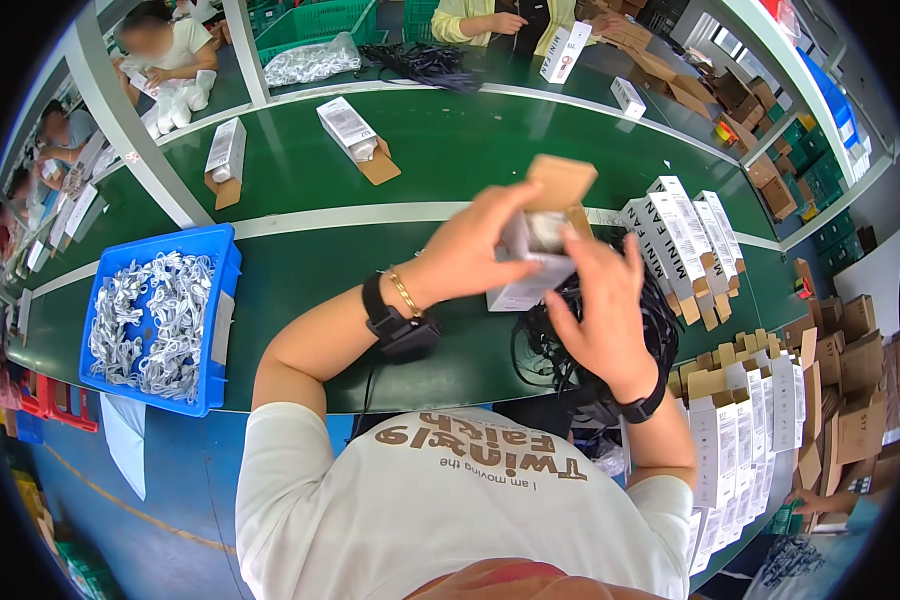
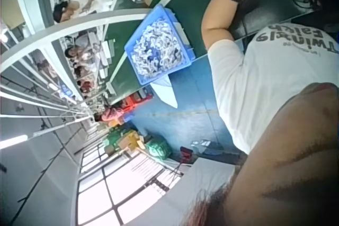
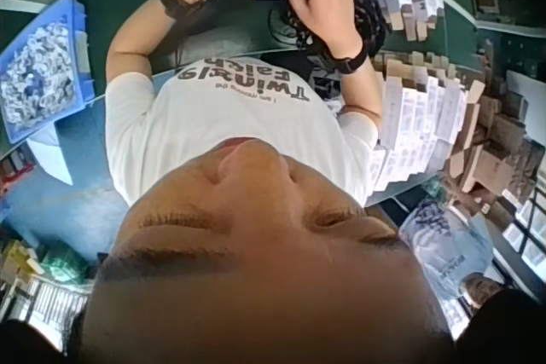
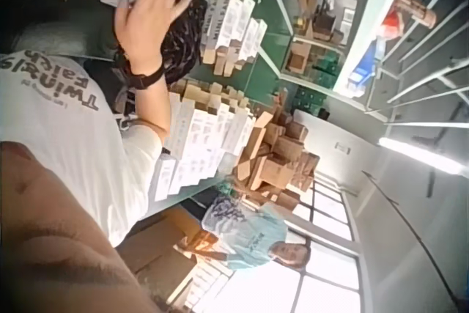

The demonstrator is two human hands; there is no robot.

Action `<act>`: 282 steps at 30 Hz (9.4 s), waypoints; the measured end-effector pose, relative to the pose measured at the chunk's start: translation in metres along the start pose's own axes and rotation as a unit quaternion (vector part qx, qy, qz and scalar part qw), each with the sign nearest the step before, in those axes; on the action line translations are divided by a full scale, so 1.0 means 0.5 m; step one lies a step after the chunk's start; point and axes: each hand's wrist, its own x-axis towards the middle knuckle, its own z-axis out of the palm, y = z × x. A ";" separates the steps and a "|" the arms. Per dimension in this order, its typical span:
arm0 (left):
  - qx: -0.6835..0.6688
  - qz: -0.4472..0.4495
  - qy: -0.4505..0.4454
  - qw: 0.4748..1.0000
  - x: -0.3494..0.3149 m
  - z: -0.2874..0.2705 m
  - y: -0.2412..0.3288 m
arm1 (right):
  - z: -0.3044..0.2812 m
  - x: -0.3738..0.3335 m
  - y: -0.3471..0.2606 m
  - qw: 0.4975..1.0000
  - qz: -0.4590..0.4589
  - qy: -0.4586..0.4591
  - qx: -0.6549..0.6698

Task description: Packaging small white electronic components into individual boxes at an assembly line.

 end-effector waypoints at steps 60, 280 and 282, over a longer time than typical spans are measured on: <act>0.224 -0.081 0.038 0.971 0.086 -0.030 -0.047 | 0.091 -0.189 0.119 0.970 0.213 -0.111 0.034; 0.051 -0.116 -0.208 0.970 -0.050 -0.039 -0.106 | 0.074 -0.261 0.242 0.929 0.369 0.009 -0.024; -0.121 -0.153 -0.128 0.972 -0.046 -0.036 -0.112 | 0.076 -0.259 0.254 0.943 0.330 -0.017 -0.046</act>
